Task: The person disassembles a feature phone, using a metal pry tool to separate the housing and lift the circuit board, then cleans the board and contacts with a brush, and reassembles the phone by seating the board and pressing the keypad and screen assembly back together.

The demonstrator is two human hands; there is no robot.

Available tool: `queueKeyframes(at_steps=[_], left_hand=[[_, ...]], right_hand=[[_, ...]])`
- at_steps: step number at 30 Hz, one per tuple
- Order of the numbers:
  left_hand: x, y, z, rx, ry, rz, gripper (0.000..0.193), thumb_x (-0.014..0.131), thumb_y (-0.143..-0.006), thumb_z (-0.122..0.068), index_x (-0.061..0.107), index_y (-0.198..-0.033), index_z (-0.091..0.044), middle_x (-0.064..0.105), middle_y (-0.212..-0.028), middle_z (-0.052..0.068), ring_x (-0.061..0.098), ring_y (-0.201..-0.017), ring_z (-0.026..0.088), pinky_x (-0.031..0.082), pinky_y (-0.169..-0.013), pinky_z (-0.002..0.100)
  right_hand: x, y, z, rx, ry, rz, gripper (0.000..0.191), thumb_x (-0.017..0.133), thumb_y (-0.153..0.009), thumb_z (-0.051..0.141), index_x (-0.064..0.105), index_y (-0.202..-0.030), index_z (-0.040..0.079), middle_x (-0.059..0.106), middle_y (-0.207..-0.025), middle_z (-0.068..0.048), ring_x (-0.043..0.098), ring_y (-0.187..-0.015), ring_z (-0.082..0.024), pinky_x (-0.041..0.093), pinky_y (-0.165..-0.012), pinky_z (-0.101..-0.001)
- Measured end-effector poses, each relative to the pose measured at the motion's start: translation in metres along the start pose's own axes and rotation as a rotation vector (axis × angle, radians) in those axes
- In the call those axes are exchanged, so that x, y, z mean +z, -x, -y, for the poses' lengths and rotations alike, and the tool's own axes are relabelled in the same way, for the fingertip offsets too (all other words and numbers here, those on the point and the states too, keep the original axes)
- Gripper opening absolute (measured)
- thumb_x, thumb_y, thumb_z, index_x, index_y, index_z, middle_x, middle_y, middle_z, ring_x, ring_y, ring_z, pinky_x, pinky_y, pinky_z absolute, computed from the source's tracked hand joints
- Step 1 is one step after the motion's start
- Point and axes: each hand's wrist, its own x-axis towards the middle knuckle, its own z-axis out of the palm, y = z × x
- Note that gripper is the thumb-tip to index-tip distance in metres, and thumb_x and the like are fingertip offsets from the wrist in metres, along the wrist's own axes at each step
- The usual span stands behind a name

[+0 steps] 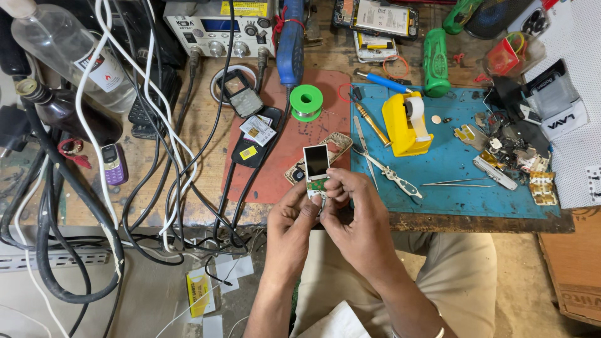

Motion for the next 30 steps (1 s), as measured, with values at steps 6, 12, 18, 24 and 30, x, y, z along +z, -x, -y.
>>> queueKeyframes(at_steps=[6, 12, 18, 24, 30], left_hand=[[0.001, -0.001, -0.002, -0.034, 0.039, -0.011, 0.039, 0.058, -0.104, -0.011, 0.058, -0.140, 0.004, 0.073, -0.123, 0.011, 0.070, -0.109, 0.015, 0.059, -0.095, 0.032], [0.002, -0.001, -0.007, -0.059, 0.045, -0.014, 0.038, 0.057, -0.103, -0.011, 0.059, -0.138, 0.004, 0.072, -0.124, 0.012, 0.071, -0.111, 0.018, 0.059, -0.097, 0.034], [-0.006, -0.002, -0.014, -0.126, 0.271, -0.012, 0.041, 0.051, -0.105, -0.017, 0.061, -0.137, 0.007, 0.072, -0.122, 0.016, 0.071, -0.110, 0.022, 0.058, -0.099, 0.040], [-0.010, -0.005, -0.018, -0.152, 0.319, 0.026, 0.040, 0.051, -0.106, -0.017, 0.058, -0.138, 0.007, 0.070, -0.127, 0.016, 0.069, -0.112, 0.022, 0.056, -0.101, 0.040], [-0.008, -0.005, -0.019, -0.135, 0.338, 0.034, 0.040, 0.052, -0.106, -0.015, 0.057, -0.140, 0.006, 0.068, -0.131, 0.017, 0.068, -0.114, 0.022, 0.055, -0.102, 0.041]], right_hand=[[-0.001, -0.002, -0.001, -0.013, 0.065, -0.012, 0.052, 0.074, -0.090, -0.007, 0.052, -0.136, 0.003, 0.070, -0.112, -0.008, 0.068, -0.092, -0.015, 0.058, -0.082, -0.0282], [-0.001, -0.002, -0.001, -0.063, 0.179, -0.071, 0.053, 0.078, -0.090, -0.001, 0.052, -0.136, 0.004, 0.074, -0.105, -0.008, 0.071, -0.088, -0.017, 0.059, -0.080, -0.0299], [0.000, -0.002, 0.001, -0.037, 0.126, -0.099, 0.053, 0.079, -0.091, 0.001, 0.051, -0.136, 0.005, 0.075, -0.100, -0.007, 0.074, -0.084, -0.016, 0.060, -0.078, -0.0300], [-0.001, -0.001, 0.006, -0.086, 0.170, -0.080, 0.053, 0.079, -0.091, 0.001, 0.051, -0.136, 0.005, 0.075, -0.101, -0.007, 0.076, -0.090, -0.018, 0.060, -0.081, -0.0314], [-0.005, 0.004, 0.007, -0.093, 0.153, -0.026, 0.054, 0.077, -0.090, -0.001, 0.051, -0.137, 0.005, 0.074, -0.102, -0.007, 0.076, -0.095, -0.019, 0.060, -0.084, -0.0316]])
